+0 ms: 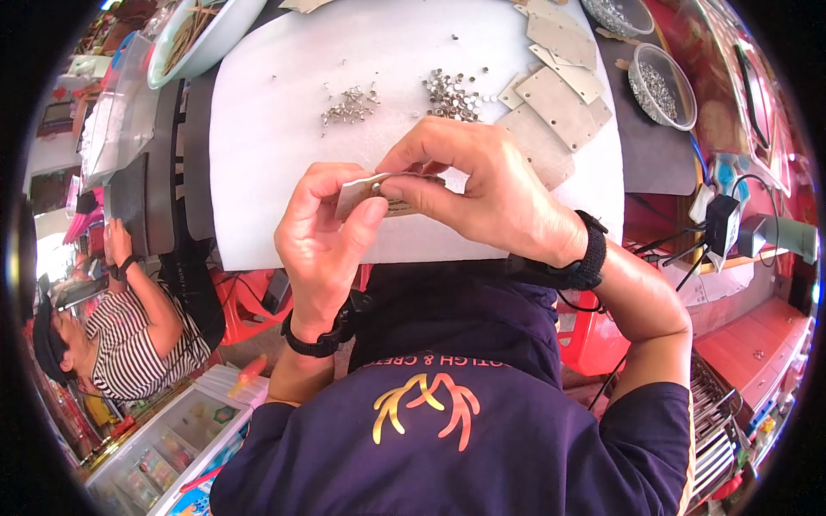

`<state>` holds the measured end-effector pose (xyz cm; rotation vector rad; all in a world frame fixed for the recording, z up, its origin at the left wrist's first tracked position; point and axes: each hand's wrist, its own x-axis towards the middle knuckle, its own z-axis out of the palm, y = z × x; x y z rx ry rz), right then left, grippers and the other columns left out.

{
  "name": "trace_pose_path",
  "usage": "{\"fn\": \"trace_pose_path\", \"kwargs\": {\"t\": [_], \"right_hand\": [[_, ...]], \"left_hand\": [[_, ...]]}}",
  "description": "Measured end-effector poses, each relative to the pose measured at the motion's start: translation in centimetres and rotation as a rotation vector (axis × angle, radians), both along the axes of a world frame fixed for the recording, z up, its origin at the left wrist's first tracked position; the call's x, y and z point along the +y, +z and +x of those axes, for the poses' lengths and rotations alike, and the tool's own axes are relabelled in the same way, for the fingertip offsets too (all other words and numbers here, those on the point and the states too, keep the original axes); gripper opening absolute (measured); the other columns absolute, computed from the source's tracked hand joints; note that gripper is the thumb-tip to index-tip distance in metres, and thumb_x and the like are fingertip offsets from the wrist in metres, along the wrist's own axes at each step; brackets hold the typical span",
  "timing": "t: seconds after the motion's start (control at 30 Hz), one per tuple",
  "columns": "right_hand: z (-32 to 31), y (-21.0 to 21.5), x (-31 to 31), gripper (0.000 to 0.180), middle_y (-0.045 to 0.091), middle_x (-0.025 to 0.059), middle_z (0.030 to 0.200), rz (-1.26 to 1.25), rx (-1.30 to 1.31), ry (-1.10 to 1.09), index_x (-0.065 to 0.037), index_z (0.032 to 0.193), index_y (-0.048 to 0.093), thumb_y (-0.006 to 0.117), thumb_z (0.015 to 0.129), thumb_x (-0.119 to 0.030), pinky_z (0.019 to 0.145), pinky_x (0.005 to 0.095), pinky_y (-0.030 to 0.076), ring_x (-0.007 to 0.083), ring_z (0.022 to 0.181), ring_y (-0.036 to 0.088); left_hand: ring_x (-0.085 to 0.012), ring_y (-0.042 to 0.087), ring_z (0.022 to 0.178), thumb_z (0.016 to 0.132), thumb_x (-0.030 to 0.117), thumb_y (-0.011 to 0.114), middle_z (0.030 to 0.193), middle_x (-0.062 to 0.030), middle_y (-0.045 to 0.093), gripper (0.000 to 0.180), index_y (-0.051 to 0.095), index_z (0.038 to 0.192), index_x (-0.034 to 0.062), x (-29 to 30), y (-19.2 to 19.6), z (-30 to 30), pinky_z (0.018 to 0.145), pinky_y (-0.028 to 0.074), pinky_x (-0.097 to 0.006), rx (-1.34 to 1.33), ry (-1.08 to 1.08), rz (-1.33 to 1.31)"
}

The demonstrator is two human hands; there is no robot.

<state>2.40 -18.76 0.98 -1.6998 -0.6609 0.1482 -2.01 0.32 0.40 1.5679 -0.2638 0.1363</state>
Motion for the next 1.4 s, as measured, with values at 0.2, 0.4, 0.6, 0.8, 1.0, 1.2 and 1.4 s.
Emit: {"fn": "trace_pose_path", "kwargs": {"t": [0.2, 0.4, 0.6, 0.8, 1.0, 1.2, 1.4], "right_hand": [[0.1, 0.5, -0.2, 0.015, 0.066, 0.0098, 0.089, -0.016, -0.184, 0.033, -0.001, 0.097, 0.065, 0.069, 0.083, 0.002, 0.067, 0.0308, 0.052, 0.0213, 0.076, 0.066], [0.0, 1.0, -0.2, 0.013, 0.067, 0.0069, 0.087, -0.021, -0.232, -0.003, -0.003, 0.096, 0.068, 0.071, 0.084, -0.002, 0.067, 0.0299, 0.052, 0.0198, 0.079, 0.065], [0.0, 0.6, -0.3, 0.017, 0.066, 0.0073, 0.088, -0.015, -0.248, 0.018, -0.003, 0.099, 0.067, 0.071, 0.083, 0.000, 0.069, 0.0301, 0.053, 0.0195, 0.081, 0.066], [-0.9, 0.1, -0.1, 0.027, 0.064, 0.0049, 0.089, 0.164, 0.045, -0.060, -0.003, 0.112, 0.062, 0.070, 0.085, 0.000, 0.074, 0.0299, 0.055, 0.0142, 0.084, 0.065], [-0.1, 1.2, -0.2, 0.034, 0.063, 0.0043, 0.091, -0.051, 0.014, 0.087, -0.005, 0.116, 0.064, 0.075, 0.085, -0.012, 0.069, 0.0273, 0.053, 0.0138, 0.081, 0.064], [-0.4, 1.0, 0.3, 0.029, 0.063, 0.0062, 0.090, -0.046, -0.101, 0.066, -0.003, 0.104, 0.068, 0.079, 0.080, -0.015, 0.065, 0.0275, 0.051, 0.0162, 0.079, 0.063], [-0.3, 0.6, 0.2, 0.029, 0.063, 0.0073, 0.090, -0.040, -0.172, 0.075, -0.003, 0.101, 0.067, 0.081, 0.076, -0.012, 0.067, 0.0303, 0.051, 0.0189, 0.078, 0.063]], "left_hand": [[-0.0065, 0.055, 0.076, 0.087, 0.000, 0.070, 0.093, -0.0039, 0.059, 0.017, 0.058, 0.099, 0.0023, 0.4, -0.2, 0.3, 0.068, 0.046, -0.021, -0.062, -0.024, 0.058], [-0.0076, 0.059, 0.076, 0.087, 0.000, 0.070, 0.090, -0.0042, 0.060, 0.017, 0.058, 0.099, 0.0023, 0.2, -0.1, 0.3, 0.067, 0.047, -0.022, -0.080, -0.023, 0.039], [-0.0096, 0.061, 0.076, 0.085, -0.001, 0.071, 0.090, -0.0053, 0.061, 0.017, 0.060, 0.098, 0.0020, 0.5, -0.2, 0.6, 0.066, 0.048, -0.023, -0.064, -0.060, 0.061], [-0.0110, 0.061, 0.078, 0.084, -0.001, 0.071, 0.089, -0.0040, 0.062, 0.015, 0.065, 0.097, 0.0027, 0.7, -0.4, 0.8, 0.065, 0.046, -0.023, -0.057, -0.084, 0.037], [-0.0128, 0.062, 0.078, 0.082, -0.005, 0.071, 0.088, -0.0052, 0.064, 0.015, 0.067, 0.095, 0.0021, 0.7, -0.6, 0.7, 0.066, 0.049, -0.025, -0.052, -0.131, -0.012], [-0.0148, 0.065, 0.077, 0.079, -0.010, 0.070, 0.088, -0.0074, 0.066, 0.020, 0.067, 0.096, 0.0012, 0.9, 0.0, 0.7, 0.064, 0.052, -0.027, -0.129, -0.138, 0.064], [-0.0154, 0.066, 0.077, 0.077, -0.013, 0.069, 0.089, -0.0085, 0.067, 0.024, 0.067, 0.096, 0.0010, 0.9, 0.1, 0.6, 0.064, 0.053, -0.027, -0.202, -0.146, 0.147]]}}
